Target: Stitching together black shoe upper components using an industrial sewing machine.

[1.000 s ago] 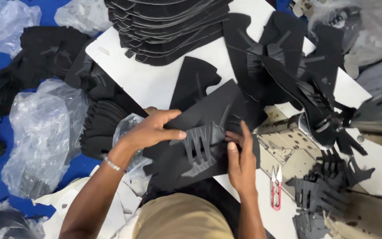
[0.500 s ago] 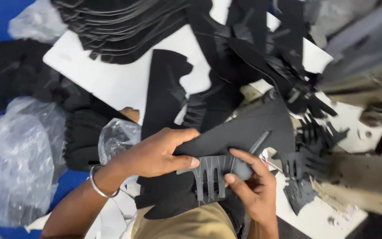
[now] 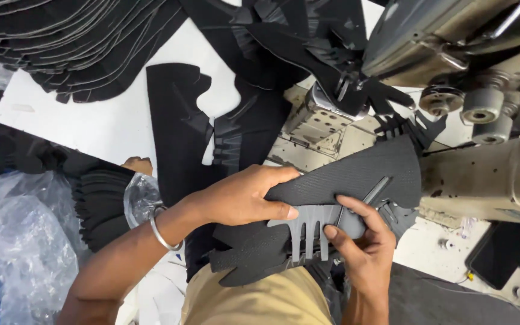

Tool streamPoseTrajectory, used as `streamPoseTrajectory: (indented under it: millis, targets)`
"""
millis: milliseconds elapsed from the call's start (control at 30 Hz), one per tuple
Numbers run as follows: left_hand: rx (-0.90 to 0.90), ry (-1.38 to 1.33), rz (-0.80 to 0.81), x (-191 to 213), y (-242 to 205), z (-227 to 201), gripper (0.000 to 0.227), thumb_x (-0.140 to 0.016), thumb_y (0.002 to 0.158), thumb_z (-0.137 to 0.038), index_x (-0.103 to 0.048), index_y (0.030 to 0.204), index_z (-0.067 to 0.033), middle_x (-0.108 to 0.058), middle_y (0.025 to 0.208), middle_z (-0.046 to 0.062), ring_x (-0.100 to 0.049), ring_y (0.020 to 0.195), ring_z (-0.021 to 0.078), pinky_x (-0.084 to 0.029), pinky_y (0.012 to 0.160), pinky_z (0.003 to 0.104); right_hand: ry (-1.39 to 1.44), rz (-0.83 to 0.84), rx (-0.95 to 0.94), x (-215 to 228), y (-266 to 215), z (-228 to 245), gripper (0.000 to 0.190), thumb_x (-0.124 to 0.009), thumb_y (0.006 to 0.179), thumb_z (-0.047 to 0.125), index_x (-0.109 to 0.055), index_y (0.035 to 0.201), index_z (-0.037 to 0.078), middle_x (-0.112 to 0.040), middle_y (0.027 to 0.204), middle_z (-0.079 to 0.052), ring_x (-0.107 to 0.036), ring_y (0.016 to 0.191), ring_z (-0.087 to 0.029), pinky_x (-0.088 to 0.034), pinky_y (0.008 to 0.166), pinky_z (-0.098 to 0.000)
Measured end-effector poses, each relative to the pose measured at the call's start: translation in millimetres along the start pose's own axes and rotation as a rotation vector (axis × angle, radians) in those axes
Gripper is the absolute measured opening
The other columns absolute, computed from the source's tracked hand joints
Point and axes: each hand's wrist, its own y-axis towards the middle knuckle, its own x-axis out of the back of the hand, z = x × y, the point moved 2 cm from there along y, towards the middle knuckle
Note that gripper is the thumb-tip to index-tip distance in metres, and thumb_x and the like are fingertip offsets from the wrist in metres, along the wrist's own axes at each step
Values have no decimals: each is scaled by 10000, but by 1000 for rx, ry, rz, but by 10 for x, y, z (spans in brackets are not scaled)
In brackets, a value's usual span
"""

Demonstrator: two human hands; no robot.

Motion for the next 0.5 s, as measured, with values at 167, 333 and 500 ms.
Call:
streamPoseTrajectory:
  millis: [167, 333, 500]
  targets:
    - [44, -3, -24, 0, 32, 153, 465, -736, 859, -293, -634, 1199, 7, -721, 896, 95, -676, 759, 142, -543, 694, 331, 39, 38, -1, -25, 106, -50, 492, -744, 776, -105, -658, 1254, -23, -710, 977, -43, -670, 839, -90, -549, 723, -228]
    - [-42, -35, -27, 3, 55, 356, 432, -753, 884, -307, -651, 1146, 21, -701, 889, 103, -639, 786, 138, -537, 720, 328, 46, 47, 9, -31, 180, -115, 484, -733, 775, -122, -677, 1246, -26, -713, 995, -52, -659, 861, -92, -524, 763, -225]
    - [-58, -90, -20, 9, 11, 400, 414, -735, 912, -310, -650, 1155, 14, -714, 923, 80, -633, 824, 112, -541, 737, 318, 30, 60, -18, -41, 193, -206, 491, -754, 777, -109, -676, 1254, -23, -707, 957, -46, -649, 818, -93, -513, 714, -235]
